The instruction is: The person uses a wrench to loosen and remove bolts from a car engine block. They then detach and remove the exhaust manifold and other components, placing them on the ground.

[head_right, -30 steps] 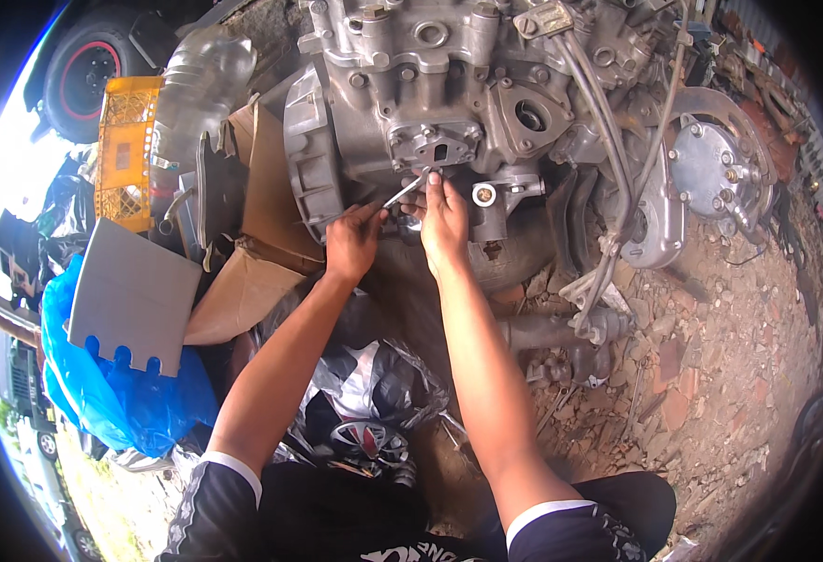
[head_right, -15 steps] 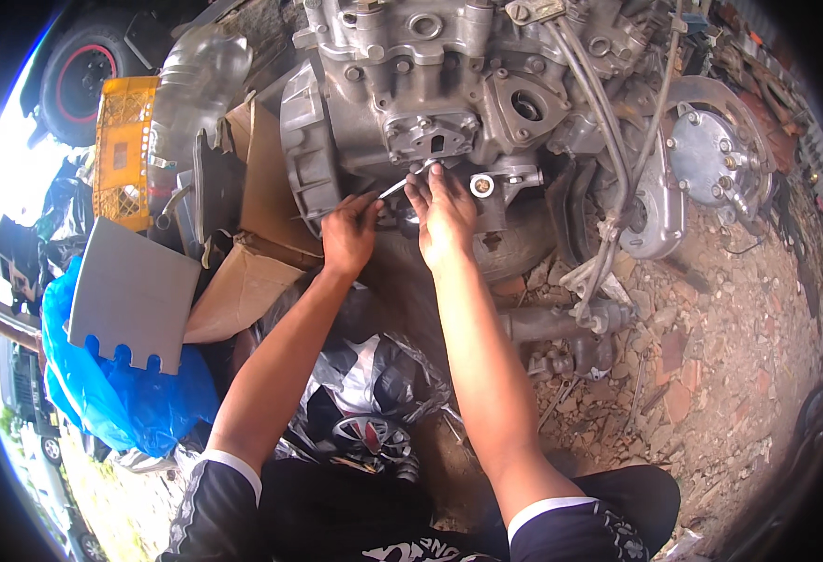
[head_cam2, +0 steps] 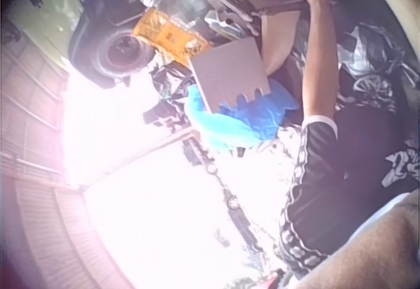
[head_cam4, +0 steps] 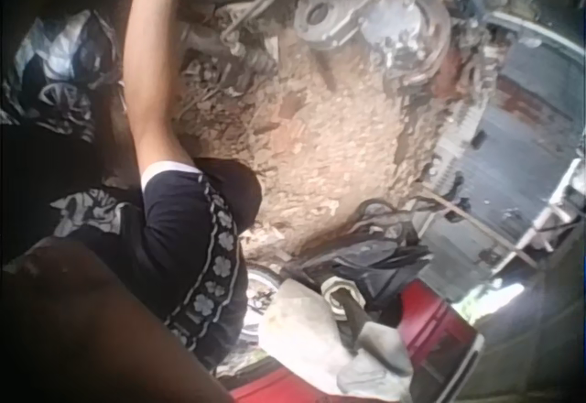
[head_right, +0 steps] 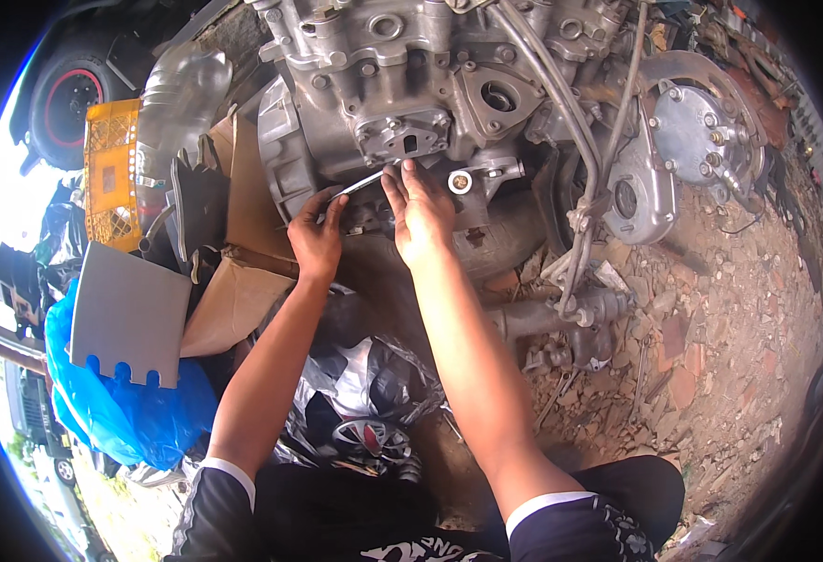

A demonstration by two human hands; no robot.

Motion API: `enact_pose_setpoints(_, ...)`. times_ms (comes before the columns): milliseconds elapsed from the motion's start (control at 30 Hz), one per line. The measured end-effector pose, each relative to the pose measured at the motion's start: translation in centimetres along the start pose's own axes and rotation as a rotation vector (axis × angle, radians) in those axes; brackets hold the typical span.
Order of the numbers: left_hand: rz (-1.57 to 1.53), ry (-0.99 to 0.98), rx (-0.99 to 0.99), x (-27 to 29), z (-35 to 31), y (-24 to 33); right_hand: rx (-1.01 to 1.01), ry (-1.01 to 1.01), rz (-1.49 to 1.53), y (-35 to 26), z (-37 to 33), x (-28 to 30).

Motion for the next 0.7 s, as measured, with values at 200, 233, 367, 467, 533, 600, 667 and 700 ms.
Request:
enact_pose_setpoints(200,0.011,0.001,-0.055,0.9,1.9,0.2,0.041,-0.049,0.052,-0.2,0.4,-0.3)
enact_pose_setpoints(233,0.027,-0.027,-0.060,1.0,2.0,0.5,0.044,-0.055,0.045,-0.3,0.6,-0.2)
enact_pose_setpoints(367,0.145,-0.139,-0.011,1.6,2.6,1.2,0.056,-0.073,0.065,-0.2,0.6,-0.2)
enact_pose_setpoints(467,0.087,-0.145,-0.145,2.1,2.1,1.8,0.014,-0.029,0.094,0.3,0.2,-0.4)
enact_pose_setpoints(533,0.115,-0.165,-0.142,2.0,2.3,2.0,0.018,-0.054,0.104,0.3,0.4,-0.2)
enact_pose_setpoints(600,0.131,-0.177,-0.123,2.2,2.7,2.0,0.033,-0.074,0.113,0.6,0.4,-0.4)
enact_pose_setpoints(667,0.137,-0.174,-0.102,2.0,2.2,0.9,0.073,-0.091,0.067,0.9,0.0,-0.5)
enact_pose_setpoints(700,0.140,-0.169,-0.092,2.1,1.8,0.3,0.083,-0.087,0.035,1.5,-0.2,-0.5)
Point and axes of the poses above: each hand's wrist, its own z-axis towards the middle knuckle, its own x-axis out of the back of the hand, y = z × x, the point moved 4 cm from there along z, towards the middle knuckle, and after that the axes turned 15 degrees about -z, right-handed, at the moved point
